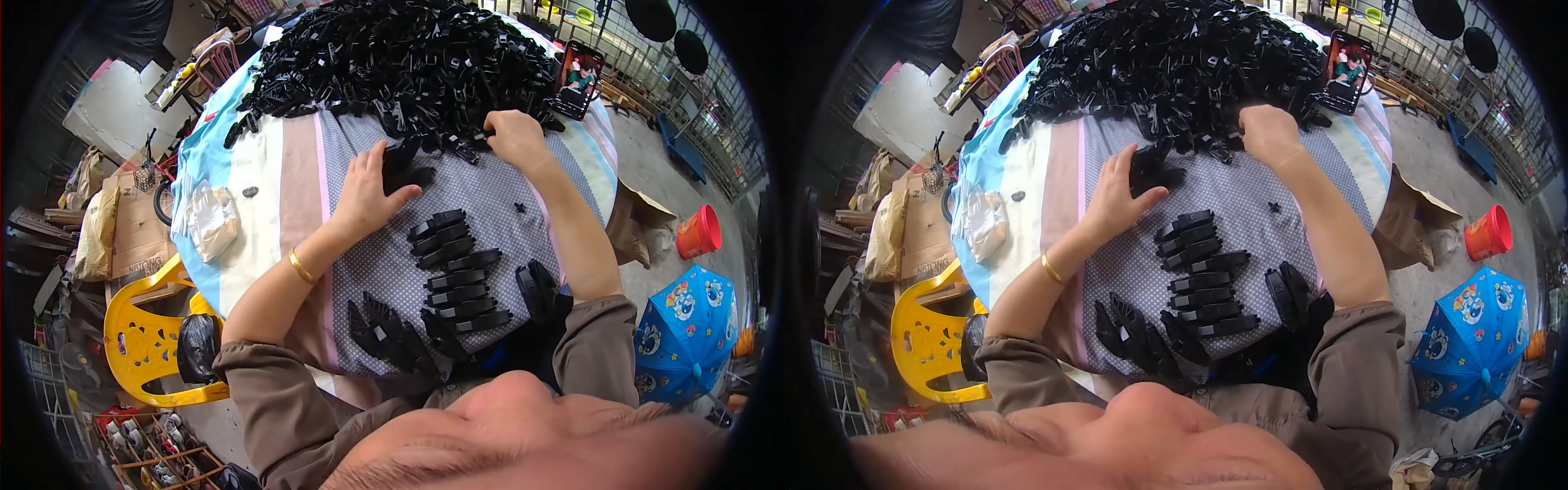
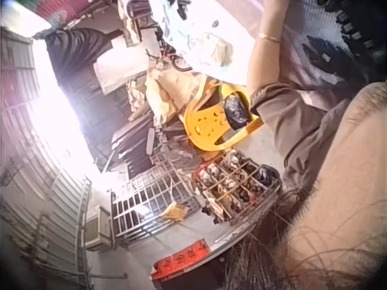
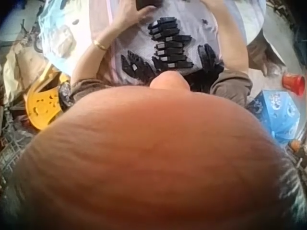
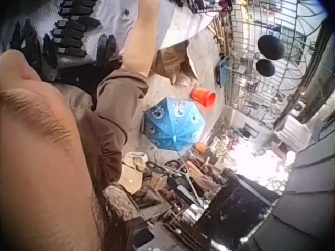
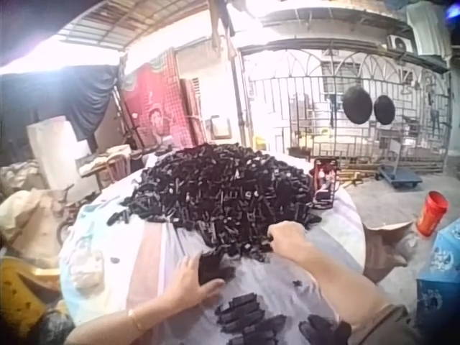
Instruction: Inspecting and sorting black plastic components on a table.
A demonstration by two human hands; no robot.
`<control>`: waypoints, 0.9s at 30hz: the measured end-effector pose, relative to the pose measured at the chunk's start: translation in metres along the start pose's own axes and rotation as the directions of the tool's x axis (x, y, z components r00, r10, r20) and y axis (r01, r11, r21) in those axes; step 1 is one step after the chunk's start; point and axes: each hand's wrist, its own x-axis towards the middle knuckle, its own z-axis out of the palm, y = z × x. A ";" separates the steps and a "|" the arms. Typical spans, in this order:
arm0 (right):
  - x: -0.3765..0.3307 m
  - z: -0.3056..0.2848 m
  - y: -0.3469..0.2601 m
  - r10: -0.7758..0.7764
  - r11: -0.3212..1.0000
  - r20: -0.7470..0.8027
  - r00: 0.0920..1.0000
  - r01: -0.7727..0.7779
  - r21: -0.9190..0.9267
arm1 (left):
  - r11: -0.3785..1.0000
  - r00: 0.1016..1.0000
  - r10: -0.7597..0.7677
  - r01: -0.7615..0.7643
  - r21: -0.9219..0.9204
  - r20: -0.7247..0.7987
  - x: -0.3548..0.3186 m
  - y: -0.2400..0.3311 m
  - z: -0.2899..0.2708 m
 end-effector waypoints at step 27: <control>-0.033 -0.004 -0.042 -0.446 0.807 -0.170 0.879 0.477 0.348 | 0.997 0.996 0.001 0.006 -0.071 0.095 -0.018 0.006 -0.013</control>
